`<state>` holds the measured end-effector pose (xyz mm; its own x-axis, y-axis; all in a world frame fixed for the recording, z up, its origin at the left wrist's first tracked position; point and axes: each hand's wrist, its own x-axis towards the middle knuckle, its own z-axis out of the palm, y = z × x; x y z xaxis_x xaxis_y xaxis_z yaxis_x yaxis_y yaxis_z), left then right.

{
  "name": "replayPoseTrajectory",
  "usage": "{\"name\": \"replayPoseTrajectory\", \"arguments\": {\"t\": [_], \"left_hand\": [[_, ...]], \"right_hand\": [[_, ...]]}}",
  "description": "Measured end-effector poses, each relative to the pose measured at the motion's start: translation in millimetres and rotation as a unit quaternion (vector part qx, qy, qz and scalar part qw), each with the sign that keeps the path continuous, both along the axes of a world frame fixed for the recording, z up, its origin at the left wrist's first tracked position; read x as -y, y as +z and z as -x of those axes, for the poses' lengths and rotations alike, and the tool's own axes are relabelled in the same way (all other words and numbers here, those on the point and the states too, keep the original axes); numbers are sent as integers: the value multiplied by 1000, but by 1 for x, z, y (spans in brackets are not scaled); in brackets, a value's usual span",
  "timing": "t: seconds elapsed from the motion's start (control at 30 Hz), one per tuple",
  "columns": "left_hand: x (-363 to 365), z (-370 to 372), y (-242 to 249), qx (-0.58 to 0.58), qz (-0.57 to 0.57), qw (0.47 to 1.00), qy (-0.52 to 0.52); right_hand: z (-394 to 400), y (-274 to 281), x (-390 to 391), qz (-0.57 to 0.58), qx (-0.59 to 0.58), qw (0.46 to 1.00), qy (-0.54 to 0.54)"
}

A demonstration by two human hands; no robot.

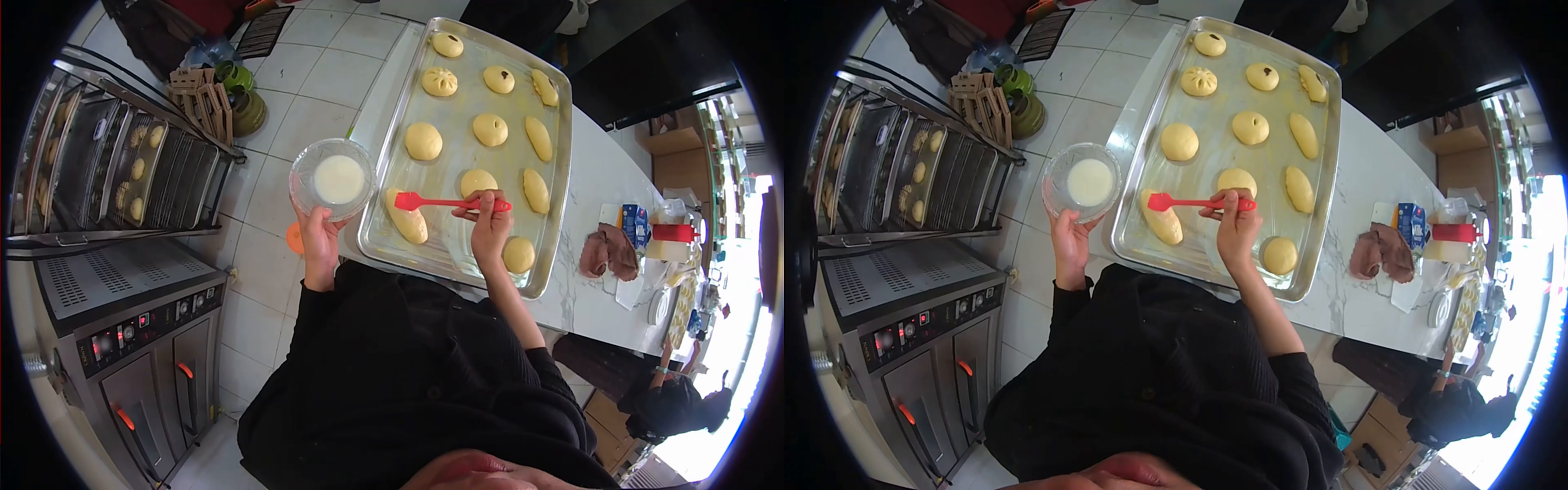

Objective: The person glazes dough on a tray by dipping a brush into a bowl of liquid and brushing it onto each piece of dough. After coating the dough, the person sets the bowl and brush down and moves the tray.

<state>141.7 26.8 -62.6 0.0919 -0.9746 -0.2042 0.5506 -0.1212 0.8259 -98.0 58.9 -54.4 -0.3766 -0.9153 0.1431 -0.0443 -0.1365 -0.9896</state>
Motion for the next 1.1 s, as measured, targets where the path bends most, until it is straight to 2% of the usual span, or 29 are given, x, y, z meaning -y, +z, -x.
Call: {"name": "replayPoseTrajectory", "arguments": {"t": [0.17, 0.27, 0.4, 0.53, 0.7, 0.8, 0.93, 1.1], "left_hand": [[-4, -3, 2, 23, 0, 999, 26], [-5, -5, 0, 25, 6, 999, 39], [-3, -7, 1, 13, 21, 999, 33], [-2, -8, 4, 10, 12, 999, 39], [-4, -9, 11, 17, 15, 999, 44], [-2, -10, 8, 17, 15, 999, 42], [-1, -8, 12, 17, 12, 999, 42], [-3, -7, 16, 15, 16, 999, 45]], "right_hand": [[18, 12, -26, -65, -55, 996, 20], [22, 22, -30, -62, -68, 996, 19], [-5, 12, -11, 33, 23, 999, -13], [-10, -1, -7, 11, -29, 998, 47], [16, 17, -32, -52, -76, 990, 106], [16, 20, -26, -24, -104, 991, 77], [-17, 7, 0, 54, -31, 997, 47], [-12, 6, -7, -5, -122, 986, 112]]}}
